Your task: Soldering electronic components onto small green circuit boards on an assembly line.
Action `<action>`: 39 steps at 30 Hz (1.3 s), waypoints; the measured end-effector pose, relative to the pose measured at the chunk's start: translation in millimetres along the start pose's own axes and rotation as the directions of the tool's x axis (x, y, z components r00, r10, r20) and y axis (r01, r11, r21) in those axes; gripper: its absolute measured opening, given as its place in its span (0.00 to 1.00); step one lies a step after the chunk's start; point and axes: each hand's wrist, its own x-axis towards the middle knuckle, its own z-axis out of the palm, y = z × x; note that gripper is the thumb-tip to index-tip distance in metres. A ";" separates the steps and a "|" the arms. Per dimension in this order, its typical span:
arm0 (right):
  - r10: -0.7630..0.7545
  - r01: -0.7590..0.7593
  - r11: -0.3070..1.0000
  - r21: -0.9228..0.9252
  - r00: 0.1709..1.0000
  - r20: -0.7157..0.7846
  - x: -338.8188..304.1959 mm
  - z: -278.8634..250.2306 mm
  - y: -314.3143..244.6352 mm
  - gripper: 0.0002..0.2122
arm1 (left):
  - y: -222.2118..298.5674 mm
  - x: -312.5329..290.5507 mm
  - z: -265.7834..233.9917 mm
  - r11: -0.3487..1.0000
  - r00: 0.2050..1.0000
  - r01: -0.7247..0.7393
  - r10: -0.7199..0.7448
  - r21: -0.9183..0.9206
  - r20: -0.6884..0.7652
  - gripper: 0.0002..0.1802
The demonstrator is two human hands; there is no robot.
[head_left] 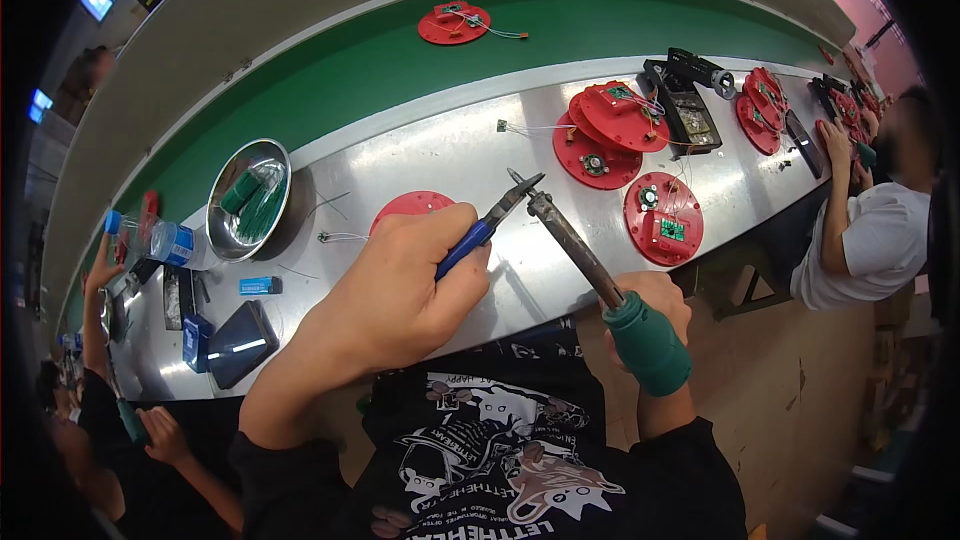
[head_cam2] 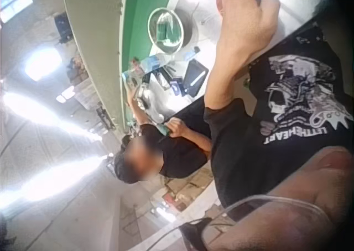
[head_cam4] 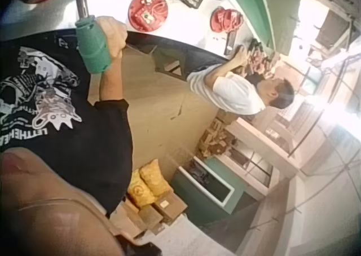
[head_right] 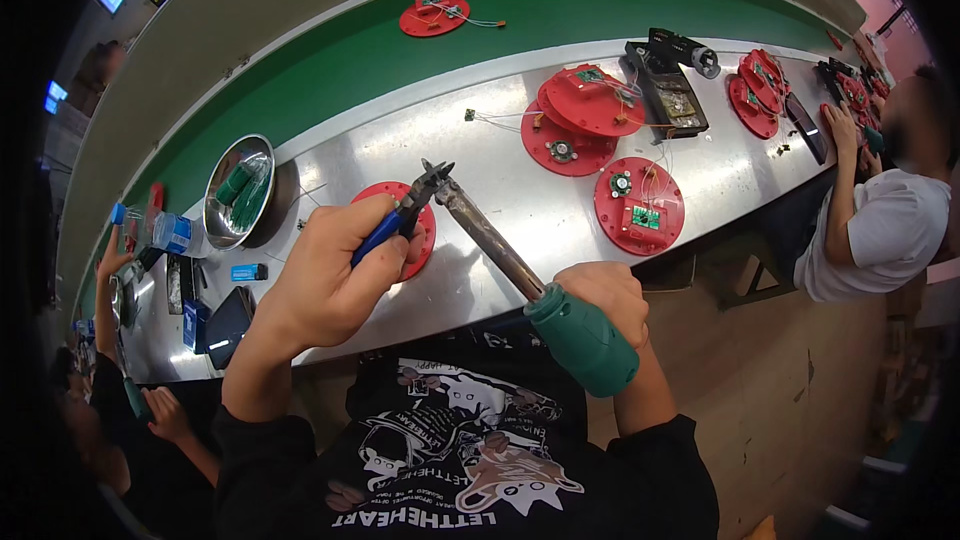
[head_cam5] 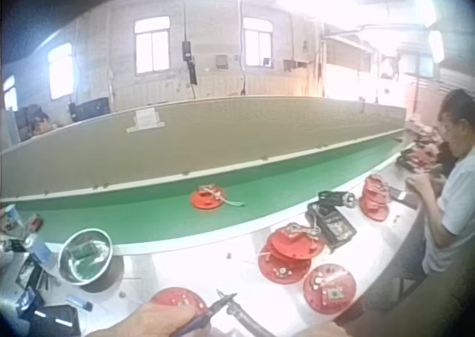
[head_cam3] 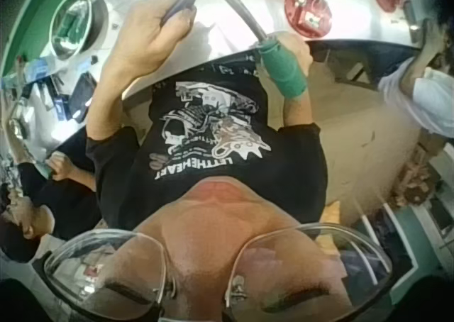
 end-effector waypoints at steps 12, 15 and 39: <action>0.017 -0.017 0.995 -0.098 1.000 -0.007 -16.8 -4.9 8.0 0.13 | 1.7 2.7 7.9 0.986 0.996 -0.086 0.090 0.146 -0.018 0.10; -0.047 0.042 0.989 -0.144 0.999 -0.027 -11.0 -4.8 7.9 0.13 | 4.0 4.6 7.8 0.984 0.997 -0.074 0.075 0.160 -0.001 0.10; 0.074 -0.076 0.986 -0.150 0.997 -0.017 -12.2 0.7 5.4 0.06 | -11.1 18.0 -6.2 0.687 0.871 0.384 -0.049 -0.616 0.489 0.14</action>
